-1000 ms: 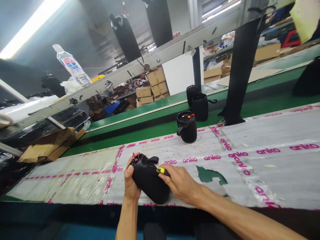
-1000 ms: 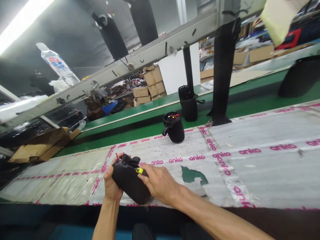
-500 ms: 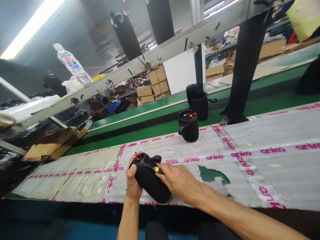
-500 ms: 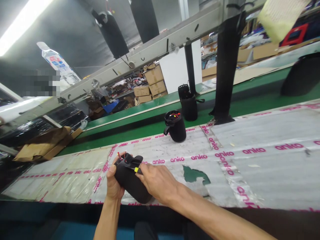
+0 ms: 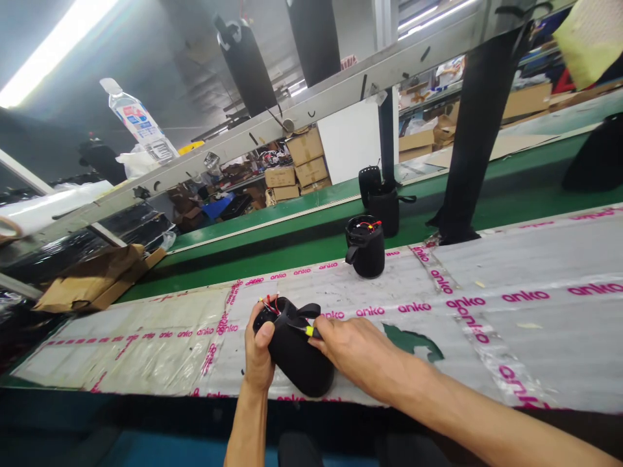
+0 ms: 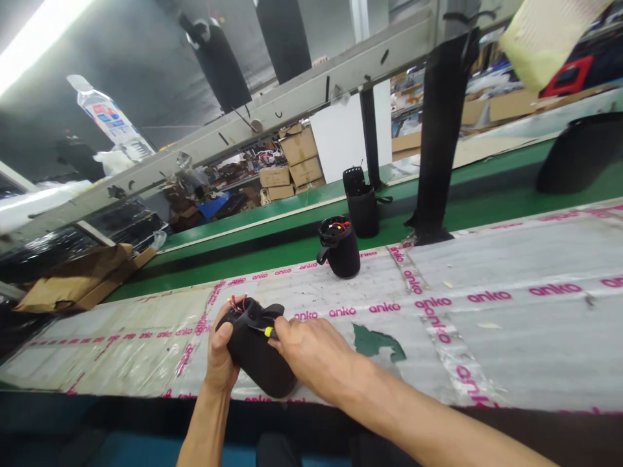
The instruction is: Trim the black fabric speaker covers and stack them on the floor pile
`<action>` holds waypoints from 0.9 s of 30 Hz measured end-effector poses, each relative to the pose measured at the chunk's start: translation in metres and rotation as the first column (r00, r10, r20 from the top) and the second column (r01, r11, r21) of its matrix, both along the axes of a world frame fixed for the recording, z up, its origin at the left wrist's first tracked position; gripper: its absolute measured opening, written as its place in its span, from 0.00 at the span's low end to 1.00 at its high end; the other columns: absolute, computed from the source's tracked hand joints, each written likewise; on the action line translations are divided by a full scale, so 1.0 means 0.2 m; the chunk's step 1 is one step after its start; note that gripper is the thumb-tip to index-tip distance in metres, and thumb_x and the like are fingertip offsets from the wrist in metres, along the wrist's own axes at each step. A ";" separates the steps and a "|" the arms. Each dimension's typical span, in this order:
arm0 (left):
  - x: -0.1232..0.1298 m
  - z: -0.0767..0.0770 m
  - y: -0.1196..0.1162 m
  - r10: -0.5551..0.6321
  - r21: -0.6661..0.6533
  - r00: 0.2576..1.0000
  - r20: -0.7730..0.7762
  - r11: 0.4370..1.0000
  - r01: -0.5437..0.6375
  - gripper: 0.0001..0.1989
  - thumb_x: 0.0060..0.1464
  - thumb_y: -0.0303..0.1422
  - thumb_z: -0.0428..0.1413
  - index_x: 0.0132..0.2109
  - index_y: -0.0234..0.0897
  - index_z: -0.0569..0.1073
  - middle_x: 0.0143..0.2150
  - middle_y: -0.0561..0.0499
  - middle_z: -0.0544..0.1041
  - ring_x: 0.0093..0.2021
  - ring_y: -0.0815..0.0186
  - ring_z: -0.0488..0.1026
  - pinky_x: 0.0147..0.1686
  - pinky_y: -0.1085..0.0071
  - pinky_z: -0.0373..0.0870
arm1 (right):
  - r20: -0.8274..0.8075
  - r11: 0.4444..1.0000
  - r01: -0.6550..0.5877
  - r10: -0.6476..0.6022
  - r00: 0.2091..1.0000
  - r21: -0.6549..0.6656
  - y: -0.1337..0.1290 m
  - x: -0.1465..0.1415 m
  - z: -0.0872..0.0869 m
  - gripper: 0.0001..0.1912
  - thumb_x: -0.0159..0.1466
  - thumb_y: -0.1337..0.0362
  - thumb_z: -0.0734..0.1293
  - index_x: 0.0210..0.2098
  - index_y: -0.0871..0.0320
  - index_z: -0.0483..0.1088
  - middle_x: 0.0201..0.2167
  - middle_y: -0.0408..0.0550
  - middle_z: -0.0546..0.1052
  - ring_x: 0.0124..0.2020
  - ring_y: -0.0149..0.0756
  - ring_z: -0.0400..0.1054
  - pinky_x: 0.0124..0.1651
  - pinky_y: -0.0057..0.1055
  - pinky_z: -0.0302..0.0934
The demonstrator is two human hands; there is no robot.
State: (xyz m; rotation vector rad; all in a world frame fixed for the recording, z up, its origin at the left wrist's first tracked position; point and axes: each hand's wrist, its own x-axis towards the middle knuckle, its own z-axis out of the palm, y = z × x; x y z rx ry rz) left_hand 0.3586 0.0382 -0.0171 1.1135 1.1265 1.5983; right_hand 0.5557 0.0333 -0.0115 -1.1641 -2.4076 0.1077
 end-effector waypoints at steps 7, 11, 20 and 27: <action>0.00 -0.03 0.02 0.012 -0.006 0.998 0.059 1.000 -0.011 0.29 0.47 0.50 0.59 0.53 0.37 0.72 0.44 0.45 0.78 0.38 0.58 0.76 0.40 0.64 0.73 | -0.519 0.983 -0.149 0.072 0.852 -0.108 0.01 -0.08 -0.19 0.12 0.73 0.60 0.53 0.44 0.56 0.64 0.32 0.46 0.78 0.31 0.36 0.74 0.32 0.29 0.59; -0.01 -0.05 0.00 0.056 0.004 0.995 0.077 0.998 -0.057 0.29 0.50 0.50 0.60 0.55 0.39 0.70 0.47 0.45 0.77 0.44 0.58 0.76 0.46 0.64 0.72 | -0.603 0.962 -0.163 -0.002 0.798 -0.219 0.00 -0.11 -0.22 0.14 0.73 0.55 0.52 0.44 0.54 0.64 0.31 0.45 0.77 0.29 0.38 0.72 0.31 0.30 0.58; 0.11 -0.08 -0.11 -0.167 -0.035 0.986 -0.018 0.985 0.167 0.40 0.33 0.50 0.68 0.53 0.34 0.72 0.46 0.39 0.79 0.46 0.47 0.76 0.46 0.55 0.73 | -0.664 0.893 -0.197 -0.138 0.735 -0.405 0.03 -0.02 -0.22 0.16 0.72 0.48 0.54 0.37 0.53 0.62 0.25 0.41 0.73 0.28 0.38 0.69 0.32 0.31 0.56; 0.15 0.02 -0.08 0.035 -0.082 0.977 -0.212 0.995 -0.054 0.31 0.42 0.43 0.67 0.52 0.33 0.71 0.45 0.43 0.78 0.45 0.56 0.76 0.47 0.62 0.71 | -0.623 0.886 -0.150 -0.180 0.761 -0.439 -0.02 0.07 -0.21 0.18 0.71 0.47 0.54 0.39 0.53 0.64 0.26 0.42 0.74 0.28 0.37 0.69 0.33 0.31 0.57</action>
